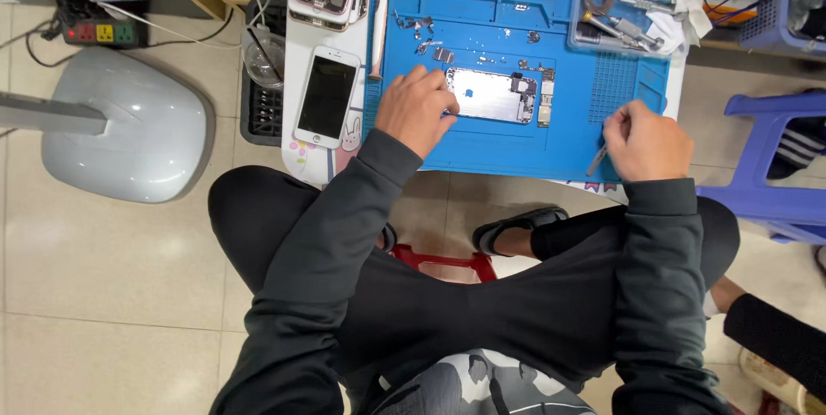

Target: The person is repairing a disassembled smartphone on a blue work mat. They use a screwdriver to tighten screws on the phone's internal components and tweezers to handle small parts. The person also wipes the phone with a white cloth during the process.

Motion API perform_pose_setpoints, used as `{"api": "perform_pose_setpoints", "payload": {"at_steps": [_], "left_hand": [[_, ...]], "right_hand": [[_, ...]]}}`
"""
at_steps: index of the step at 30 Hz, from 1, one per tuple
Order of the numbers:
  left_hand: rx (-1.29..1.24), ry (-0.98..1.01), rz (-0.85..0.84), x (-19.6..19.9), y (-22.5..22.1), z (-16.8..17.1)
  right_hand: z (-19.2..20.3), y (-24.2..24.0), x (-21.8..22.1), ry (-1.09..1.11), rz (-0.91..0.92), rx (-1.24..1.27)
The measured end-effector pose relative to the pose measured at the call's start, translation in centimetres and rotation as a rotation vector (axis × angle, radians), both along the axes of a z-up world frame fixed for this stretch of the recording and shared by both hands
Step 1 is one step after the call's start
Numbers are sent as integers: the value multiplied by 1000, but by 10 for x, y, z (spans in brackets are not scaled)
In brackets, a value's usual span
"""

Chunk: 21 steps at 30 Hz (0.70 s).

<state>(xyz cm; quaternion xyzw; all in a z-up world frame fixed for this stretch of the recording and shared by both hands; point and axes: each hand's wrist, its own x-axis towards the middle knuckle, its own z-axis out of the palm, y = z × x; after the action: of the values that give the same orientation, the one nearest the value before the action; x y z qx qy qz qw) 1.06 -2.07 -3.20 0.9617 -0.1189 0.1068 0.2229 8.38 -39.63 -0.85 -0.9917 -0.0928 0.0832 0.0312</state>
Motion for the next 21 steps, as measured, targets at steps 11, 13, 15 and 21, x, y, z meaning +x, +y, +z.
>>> {"api": "perform_pose_setpoints", "payload": {"at_steps": [11, 13, 15, 21], "left_hand": [[256, 69, -27, -2, -23, -11], [285, 74, -30, -3, -22, -12], [309, -38, -15, -5, -26, -18], [259, -65, -58, -7, -21, -70]], "right_hand": [[35, 32, -11, -198, 184, 571], [38, 38, -9, -208, 221, 609], [37, 33, -5, -115, 240, 820], [31, 22, 13, -283, 246, 781]]}}
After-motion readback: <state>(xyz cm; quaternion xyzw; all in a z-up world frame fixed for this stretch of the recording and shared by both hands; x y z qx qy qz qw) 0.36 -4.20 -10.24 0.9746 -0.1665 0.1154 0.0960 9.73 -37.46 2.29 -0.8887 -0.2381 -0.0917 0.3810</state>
